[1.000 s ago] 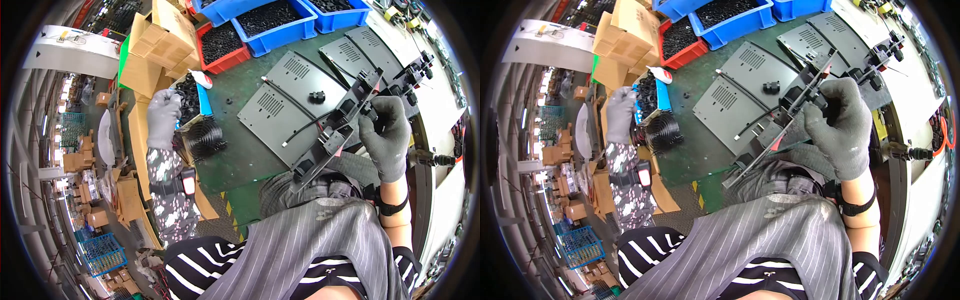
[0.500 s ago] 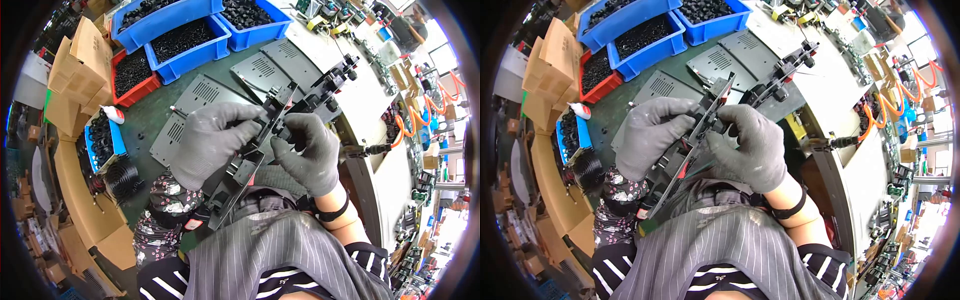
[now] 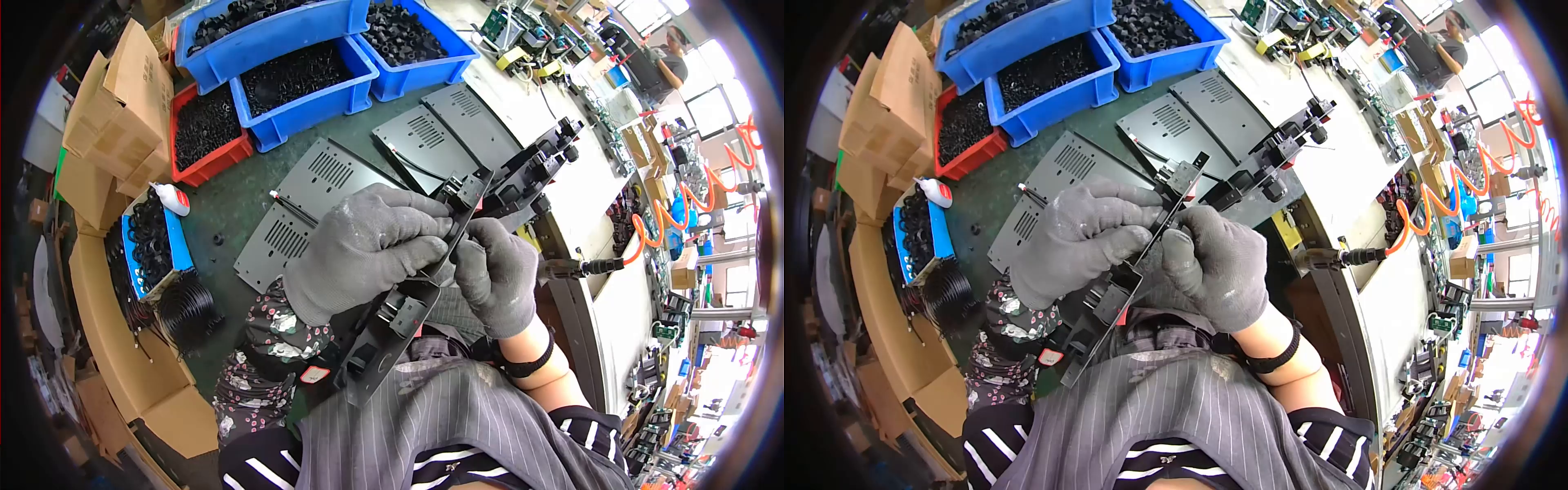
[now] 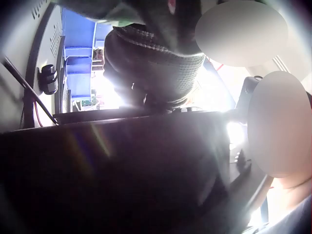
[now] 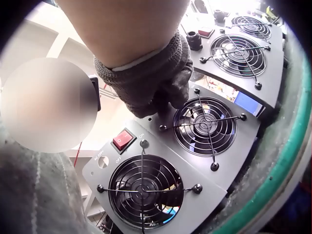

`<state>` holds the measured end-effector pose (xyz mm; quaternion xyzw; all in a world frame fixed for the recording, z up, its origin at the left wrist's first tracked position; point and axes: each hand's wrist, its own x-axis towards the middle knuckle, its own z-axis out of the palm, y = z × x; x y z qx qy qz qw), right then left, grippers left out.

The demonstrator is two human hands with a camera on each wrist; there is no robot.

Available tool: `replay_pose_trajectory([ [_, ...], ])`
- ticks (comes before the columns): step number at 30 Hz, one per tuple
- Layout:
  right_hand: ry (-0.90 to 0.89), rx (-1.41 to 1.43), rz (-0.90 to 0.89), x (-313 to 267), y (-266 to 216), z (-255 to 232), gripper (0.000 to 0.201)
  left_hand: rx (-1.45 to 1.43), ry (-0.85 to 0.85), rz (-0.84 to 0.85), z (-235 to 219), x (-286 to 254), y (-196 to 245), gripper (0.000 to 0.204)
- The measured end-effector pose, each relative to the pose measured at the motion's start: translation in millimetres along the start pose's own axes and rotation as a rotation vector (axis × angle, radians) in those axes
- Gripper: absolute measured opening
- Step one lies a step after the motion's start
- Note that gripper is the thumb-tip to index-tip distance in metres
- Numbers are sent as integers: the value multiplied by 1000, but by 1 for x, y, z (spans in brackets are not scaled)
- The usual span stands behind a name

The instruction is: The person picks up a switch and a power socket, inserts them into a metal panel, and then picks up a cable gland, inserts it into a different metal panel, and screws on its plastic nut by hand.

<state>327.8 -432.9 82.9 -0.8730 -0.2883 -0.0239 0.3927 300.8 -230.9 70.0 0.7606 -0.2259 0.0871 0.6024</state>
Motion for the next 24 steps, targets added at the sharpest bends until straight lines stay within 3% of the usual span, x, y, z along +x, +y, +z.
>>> replay_pose_trajectory([
  [2,6,-54,-34,1,0,2,27,-205,-49,-183,-3,3,6,25],
  [5,12,-190,-121,0,-1,3,28,-218,40,-218,9,1,-3,25],
  [7,93,-181,-93,-3,-5,3,34,-143,18,-191,7,3,-2,18],
  [10,80,-97,-105,-7,0,3,36,-209,-31,-194,6,0,-11,22],
  [11,123,-78,-113,-8,-2,1,36,-315,-61,-283,4,0,-3,17],
  [13,43,-44,-89,-6,-5,-4,30,-438,-75,-394,5,0,1,17],
  [16,0,23,-35,-3,-1,-1,26,-239,-74,-269,5,0,-6,18],
  [19,-26,56,-27,-5,2,4,30,-230,-61,-222,5,-4,-6,21],
  [22,186,-27,-198,-8,1,8,35,-261,-36,-225,6,-4,1,26],
  [24,206,2,-170,-10,2,12,35,-199,-59,-219,5,1,3,28],
])
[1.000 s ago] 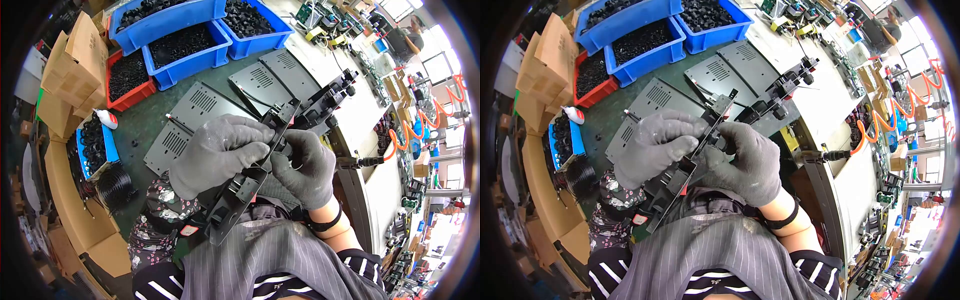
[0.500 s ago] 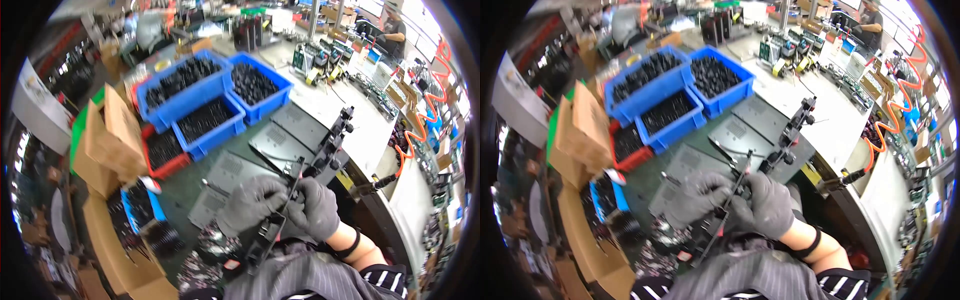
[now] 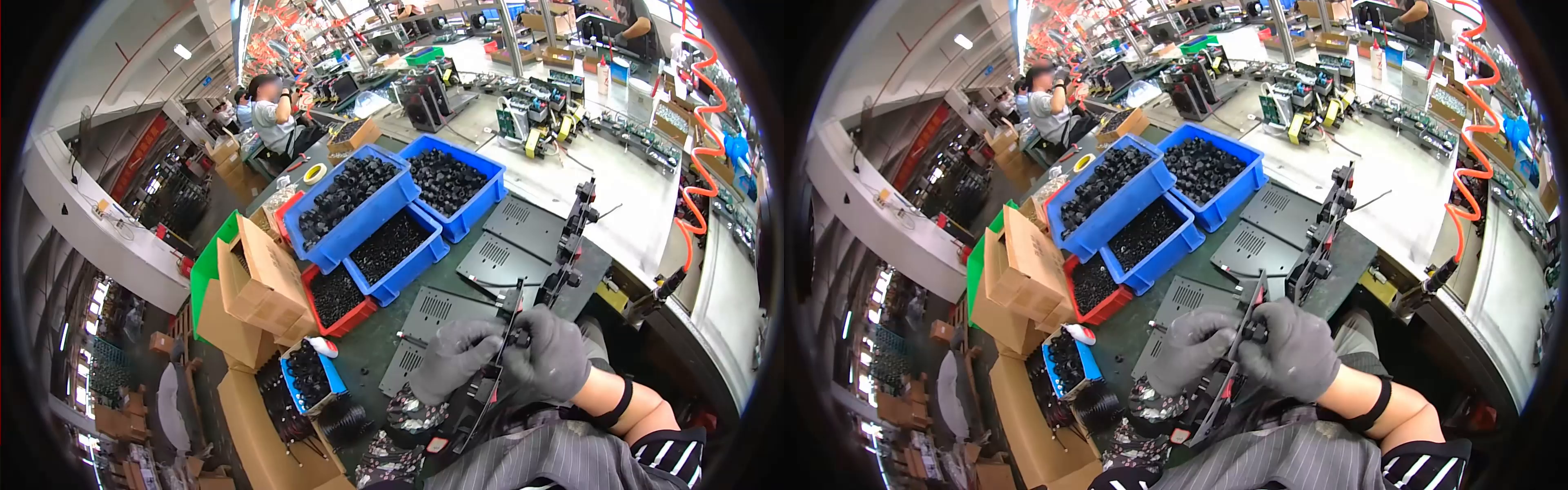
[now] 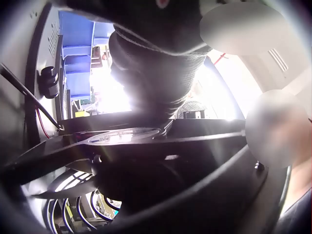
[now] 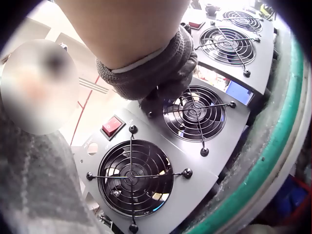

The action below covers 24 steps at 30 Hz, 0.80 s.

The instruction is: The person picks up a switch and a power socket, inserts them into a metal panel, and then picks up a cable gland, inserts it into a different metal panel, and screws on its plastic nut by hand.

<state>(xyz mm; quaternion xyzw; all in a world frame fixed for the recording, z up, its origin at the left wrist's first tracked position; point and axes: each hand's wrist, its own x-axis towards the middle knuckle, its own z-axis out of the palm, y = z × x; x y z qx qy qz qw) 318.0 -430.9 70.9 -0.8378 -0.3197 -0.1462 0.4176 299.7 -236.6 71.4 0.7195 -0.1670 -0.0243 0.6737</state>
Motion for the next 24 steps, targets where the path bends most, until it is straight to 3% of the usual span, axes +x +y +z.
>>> replay_pose_trajectory([
  [3,41,25,18,2,1,-4,30,-64,-5,-169,2,2,5,26],
  [4,-10,30,41,3,2,-6,26,-47,7,-85,3,2,0,23],
  [7,-152,52,79,7,1,-14,23,-84,28,-91,1,0,-12,20],
  [8,-174,55,91,5,4,-10,23,-189,-16,-159,-1,0,-9,19],
  [9,-194,56,101,5,5,-8,23,-302,-27,-114,-1,-1,-12,19],
  [11,-180,42,107,5,-4,-7,24,-200,-19,-203,-3,-2,-9,21],
  [12,-79,19,75,4,-6,-6,25,-304,37,-176,2,-2,-8,22],
  [13,20,-7,41,3,-7,-7,26,-272,-2,-130,-2,-2,-10,37],
  [15,-23,-41,103,3,-8,-11,29,-278,26,-203,1,2,-4,39],
  [18,-228,56,168,6,-1,-18,30,-270,6,-269,0,4,6,38],
  [21,-355,148,165,4,14,-17,31,-375,-42,-224,-4,4,0,34],
  [22,-354,153,165,5,10,-15,31,-371,-40,-226,-5,5,-2,34],
  [24,-42,20,78,4,-3,-11,29,-224,-56,-88,-5,6,-7,31],
])
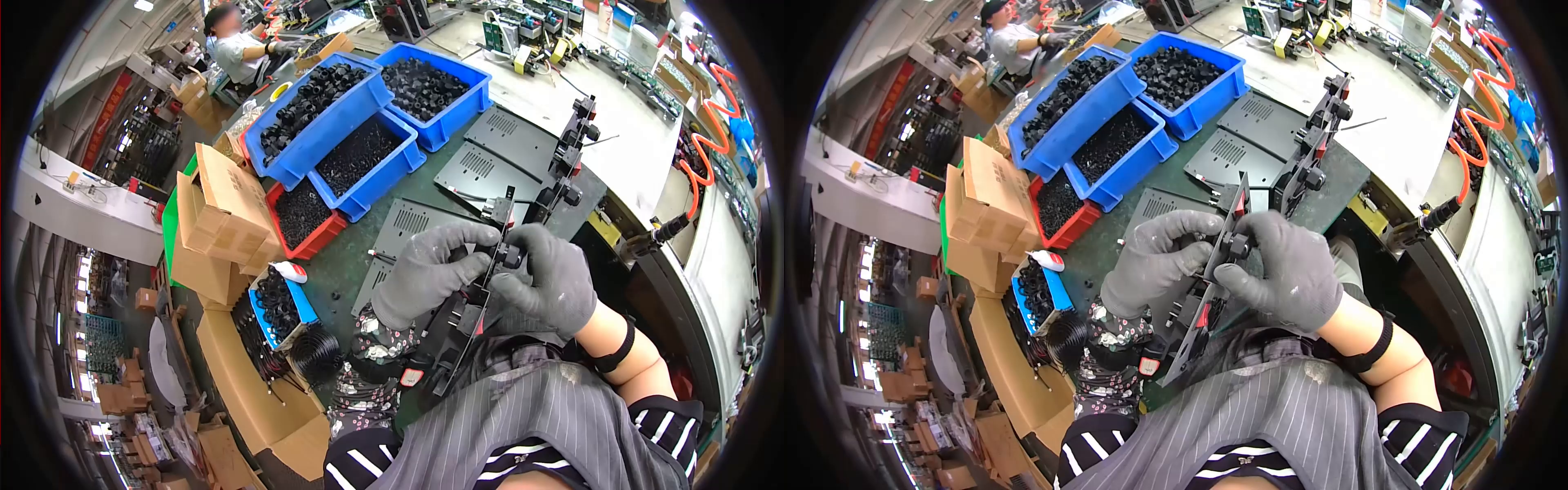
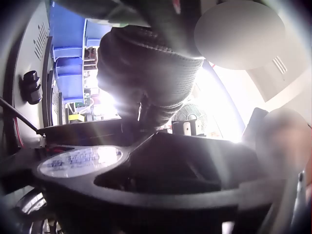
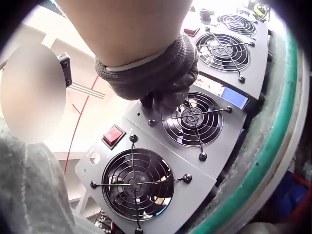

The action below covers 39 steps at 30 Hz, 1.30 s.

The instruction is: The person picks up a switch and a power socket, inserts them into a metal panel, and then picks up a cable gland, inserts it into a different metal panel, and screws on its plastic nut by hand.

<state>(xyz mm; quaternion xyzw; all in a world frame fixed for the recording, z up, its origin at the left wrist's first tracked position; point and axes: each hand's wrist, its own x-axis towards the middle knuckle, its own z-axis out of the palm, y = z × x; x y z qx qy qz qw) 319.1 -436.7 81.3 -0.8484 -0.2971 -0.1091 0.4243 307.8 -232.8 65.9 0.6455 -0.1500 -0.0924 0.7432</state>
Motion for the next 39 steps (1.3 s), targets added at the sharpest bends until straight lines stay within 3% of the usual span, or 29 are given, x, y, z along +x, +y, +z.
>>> replay_pose_trajectory([
  [1,-10,1,7,-1,1,2,29,-8,5,-7,2,0,5,31],
  [3,37,0,-82,-1,6,2,29,-209,31,-185,8,0,17,22],
  [4,-46,12,-21,1,7,1,24,-119,100,-113,9,-1,10,19],
  [5,-145,-24,-82,4,5,-7,21,-62,68,24,8,-1,13,16],
  [7,-150,44,20,4,11,-1,26,-129,-166,162,-13,-10,12,15],
  [8,-166,90,40,4,11,0,33,-157,-170,165,-12,-13,14,15],
  [10,-175,64,54,4,8,-1,33,-183,55,-65,-7,-17,28,22],
  [13,-195,46,21,6,9,-2,34,-183,161,-128,13,-6,14,31],
  [14,-189,43,40,6,8,-2,34,-215,84,-118,18,-6,18,36],
  [17,-223,52,80,6,4,-3,35,-149,76,-159,13,-13,28,33],
  [18,-245,50,96,6,4,-3,36,-230,68,-35,6,-15,21,26],
  [21,-199,48,103,5,9,1,40,-251,142,-59,0,-17,39,22],
  [22,-204,56,98,5,10,1,41,-115,195,-104,8,-13,42,22],
  [25,-201,54,87,5,12,3,41,-231,220,-29,20,-5,9,25],
  [26,-200,51,72,6,12,2,40,-186,149,-203,16,-11,38,28],
  [27,-193,50,62,5,11,3,40,-187,142,-212,5,-18,37,28],
  [29,-202,66,79,8,9,2,39,-426,-111,-109,-10,-28,36,29],
  [30,-216,34,56,8,9,0,40,-511,-147,-11,-11,-26,34,25],
  [31,-226,3,31,9,10,-1,41,-509,-166,-37,-6,-20,33,25],
  [33,-100,-170,-143,5,14,-3,45,-123,214,-177,14,-6,29,23],
  [36,19,-236,-273,8,13,-5,40,-118,208,-151,19,-1,21,27],
  [39,-5,-344,-350,12,15,-1,23,-98,200,-123,19,-1,13,26],
])
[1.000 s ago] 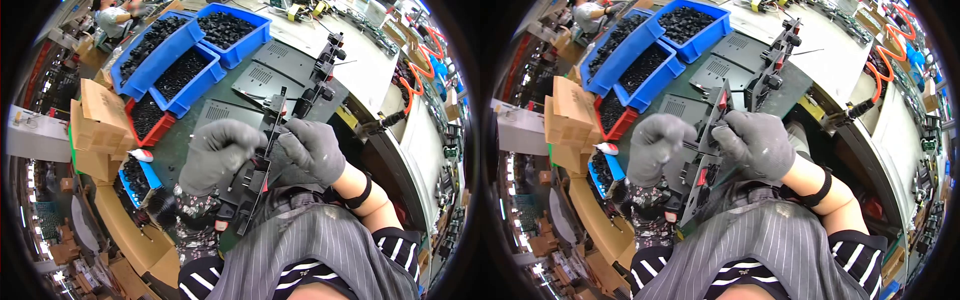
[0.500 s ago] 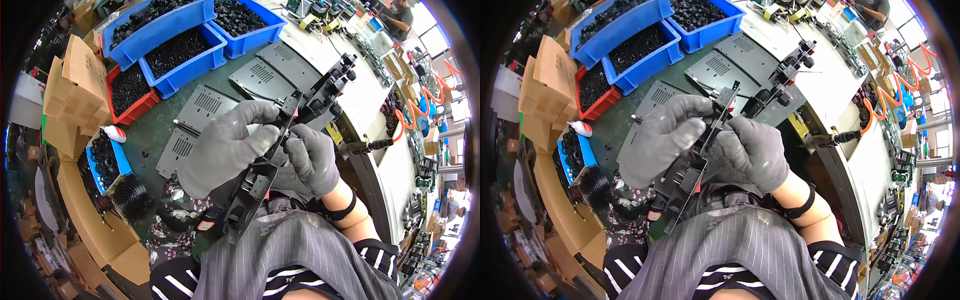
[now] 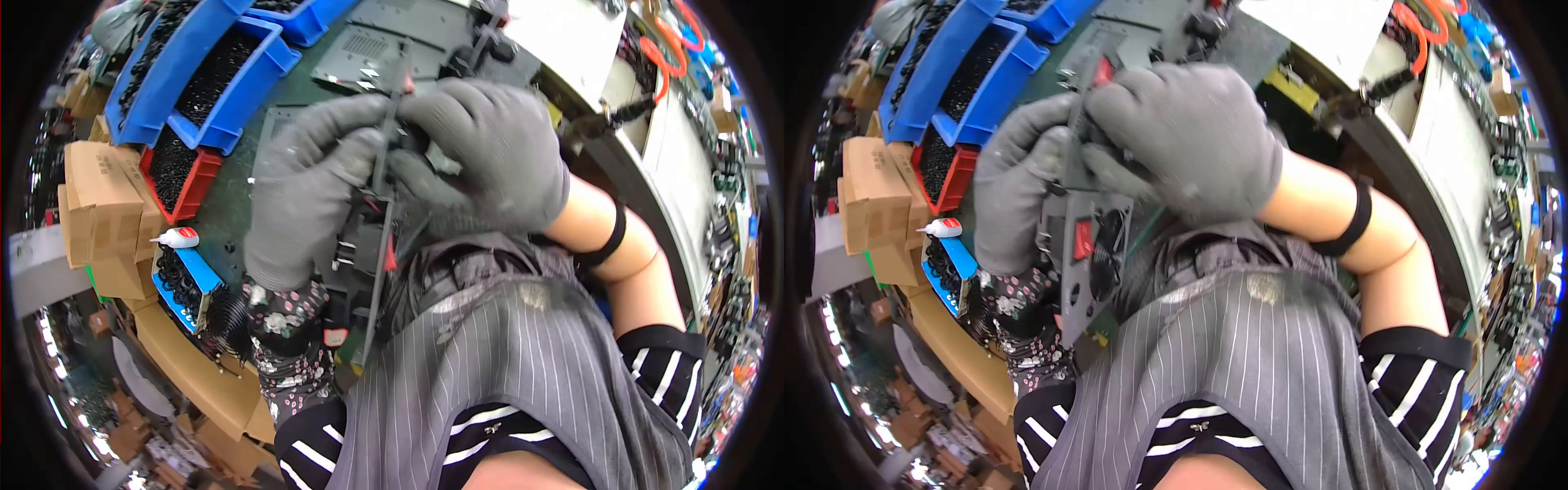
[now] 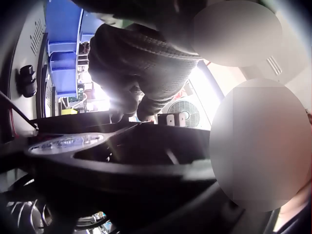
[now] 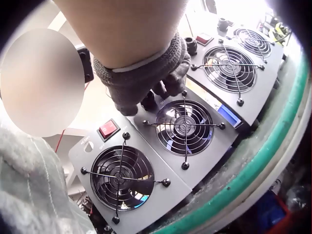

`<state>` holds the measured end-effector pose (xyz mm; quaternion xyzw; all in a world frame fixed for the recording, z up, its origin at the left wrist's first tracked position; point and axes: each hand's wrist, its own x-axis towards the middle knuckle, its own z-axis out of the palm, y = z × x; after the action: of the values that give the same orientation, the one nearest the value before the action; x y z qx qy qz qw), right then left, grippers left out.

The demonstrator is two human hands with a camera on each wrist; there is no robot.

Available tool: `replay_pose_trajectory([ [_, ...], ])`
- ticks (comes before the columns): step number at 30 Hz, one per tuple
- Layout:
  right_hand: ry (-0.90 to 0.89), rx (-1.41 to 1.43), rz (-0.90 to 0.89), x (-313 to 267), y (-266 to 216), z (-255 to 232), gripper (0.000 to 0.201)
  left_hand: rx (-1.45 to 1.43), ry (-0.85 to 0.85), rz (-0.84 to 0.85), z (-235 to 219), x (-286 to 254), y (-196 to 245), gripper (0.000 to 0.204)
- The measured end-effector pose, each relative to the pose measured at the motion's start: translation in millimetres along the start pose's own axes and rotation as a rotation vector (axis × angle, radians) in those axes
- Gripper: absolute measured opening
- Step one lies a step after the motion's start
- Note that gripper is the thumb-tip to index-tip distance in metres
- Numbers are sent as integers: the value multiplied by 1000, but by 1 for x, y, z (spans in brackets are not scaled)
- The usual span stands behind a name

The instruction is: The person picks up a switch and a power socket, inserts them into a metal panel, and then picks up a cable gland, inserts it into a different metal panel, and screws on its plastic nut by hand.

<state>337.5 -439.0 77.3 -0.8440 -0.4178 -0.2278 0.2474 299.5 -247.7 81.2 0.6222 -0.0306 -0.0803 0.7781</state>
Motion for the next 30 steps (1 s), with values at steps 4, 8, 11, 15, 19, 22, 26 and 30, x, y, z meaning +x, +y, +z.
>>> replay_pose_trajectory([
  [4,-83,-36,81,3,2,6,37,-25,71,32,6,-3,-6,25],
  [8,-36,-34,-3,5,-1,3,29,-46,111,27,11,-4,-4,25],
  [11,16,-96,6,6,-3,0,29,5,106,12,8,-4,-6,25],
  [15,-105,-163,-110,13,8,2,23,96,148,50,2,-2,-10,28],
  [19,-146,223,-21,13,12,-10,28,131,148,78,4,-5,-8,29],
  [22,-95,352,141,9,5,8,31,92,117,114,-2,-3,-11,30],
  [26,-9,464,238,2,-4,10,32,157,125,90,-2,-4,-7,30],
  [30,81,635,349,-1,-7,25,32,210,163,60,2,-5,-1,30],
])
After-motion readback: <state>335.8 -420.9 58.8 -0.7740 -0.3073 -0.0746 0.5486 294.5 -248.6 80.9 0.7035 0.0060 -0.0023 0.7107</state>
